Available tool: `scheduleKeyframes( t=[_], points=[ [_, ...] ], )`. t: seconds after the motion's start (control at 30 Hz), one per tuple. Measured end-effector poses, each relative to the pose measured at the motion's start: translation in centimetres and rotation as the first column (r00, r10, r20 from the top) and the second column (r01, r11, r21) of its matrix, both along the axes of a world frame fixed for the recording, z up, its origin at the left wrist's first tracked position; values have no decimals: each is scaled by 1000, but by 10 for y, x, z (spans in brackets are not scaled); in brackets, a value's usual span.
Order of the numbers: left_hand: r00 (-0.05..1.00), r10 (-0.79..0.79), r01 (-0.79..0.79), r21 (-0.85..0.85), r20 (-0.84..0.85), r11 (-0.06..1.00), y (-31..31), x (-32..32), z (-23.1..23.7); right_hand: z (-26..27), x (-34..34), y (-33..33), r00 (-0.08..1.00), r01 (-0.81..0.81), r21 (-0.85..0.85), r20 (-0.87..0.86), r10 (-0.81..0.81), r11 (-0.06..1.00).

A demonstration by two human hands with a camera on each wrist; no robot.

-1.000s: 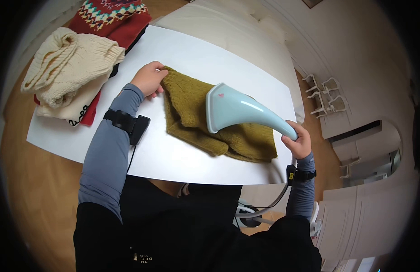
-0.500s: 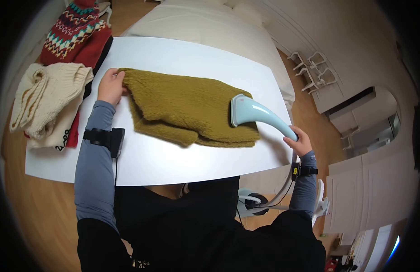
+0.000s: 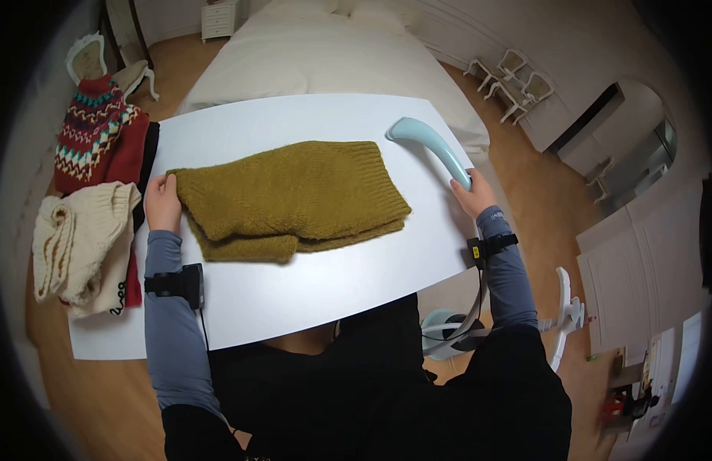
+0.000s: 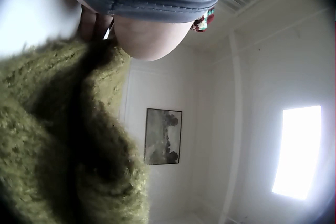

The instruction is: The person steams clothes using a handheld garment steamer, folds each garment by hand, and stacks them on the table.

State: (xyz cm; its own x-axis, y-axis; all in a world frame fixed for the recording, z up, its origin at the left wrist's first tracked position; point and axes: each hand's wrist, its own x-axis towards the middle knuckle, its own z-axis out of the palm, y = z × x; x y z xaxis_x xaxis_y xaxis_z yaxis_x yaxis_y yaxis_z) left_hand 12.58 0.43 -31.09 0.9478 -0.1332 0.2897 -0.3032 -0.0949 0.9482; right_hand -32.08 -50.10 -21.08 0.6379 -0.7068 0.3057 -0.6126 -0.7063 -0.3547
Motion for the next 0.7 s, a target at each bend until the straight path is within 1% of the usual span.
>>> scheduleKeyframes(
  t=[0.03, 0.07, 0.1, 0.13, 0.2, 0.23, 0.27, 0.3, 0.33, 0.4, 0.43, 0.47, 0.5, 0.53, 0.6, 0.63, 0.67, 0.7],
  points=[
    [999, -6, 4, -42, -36, 999, -1, 1, -8, -1, 8, -2, 1000, 9, 7, 15, -10, 1000],
    [998, -27, 23, -73, -57, 997, -5, 2, 0, -6, 14, -4, 997, -59, -76, 41, 63, 995],
    [998, -40, 37, -63, -41, 997, -4, 0, 2, -7, 22, -5, 989, -135, -166, 44, 144, 977],
    [997, -36, 36, -13, -63, 999, -4, -5, 7, -7, 30, -5, 990, -118, -157, 62, 129, 980],
    [995, -31, 39, 85, -91, 996, -4, -17, 19, -7, 46, -1, 997, -75, -2, 32, 75, 997],
    [998, -25, 34, 145, -65, 989, -5, -23, 24, -10, 53, -1, 997, -61, 16, 53, 61, 998],
    [999, -20, 27, 208, -36, 978, -4, -27, 28, -14, 59, -1, 998, -62, 51, 10, 61, 997],
    [998, -35, 43, 197, -45, 980, -3, -25, 25, -20, 64, 0, 998, -60, 92, -30, 63, 994],
    [997, -51, 60, 188, -54, 980, -1, -21, 21, -23, 69, 5, 999, -44, 121, -3, 45, 992],
    [989, -120, 135, 202, -86, 970, 3, -15, 21, -21, 78, 18, 992, 8, -125, 123, 8, 992],
    [990, -105, 127, 291, -89, 948, 1, -20, 32, -18, 81, 21, 989, 31, -88, 149, -17, 996],
    [992, -87, 114, 375, -90, 920, -2, -27, 41, -13, 85, 21, 967, -122, -235, 191, 169, 964],
    [990, -80, 121, 425, -114, 897, -3, -29, 48, -9, 89, 20, 914, -253, -389, 204, 351, 886],
    [988, -68, 126, 471, -138, 873, -3, -30, 54, -7, 97, 19, 914, -231, -368, 235, 331, 900],
    [954, -10, 155, 461, -301, 874, -6, -43, 73, -5, 112, 19, 854, -452, -289, 134, 503, 844],
    [933, -2, 163, 416, -360, 895, -9, -55, 82, -3, 115, 21, 855, -440, -279, 161, 493, 854],
    [908, 4, 166, 368, -419, 915, -10, -62, 89, -1, 118, 24, 868, -461, -255, 70, 492, 850],
    [846, -82, 299, 340, -528, 892, -2, -54, 90, 0, 119, 26, 871, -483, -227, -24, 490, 846]
  ],
)
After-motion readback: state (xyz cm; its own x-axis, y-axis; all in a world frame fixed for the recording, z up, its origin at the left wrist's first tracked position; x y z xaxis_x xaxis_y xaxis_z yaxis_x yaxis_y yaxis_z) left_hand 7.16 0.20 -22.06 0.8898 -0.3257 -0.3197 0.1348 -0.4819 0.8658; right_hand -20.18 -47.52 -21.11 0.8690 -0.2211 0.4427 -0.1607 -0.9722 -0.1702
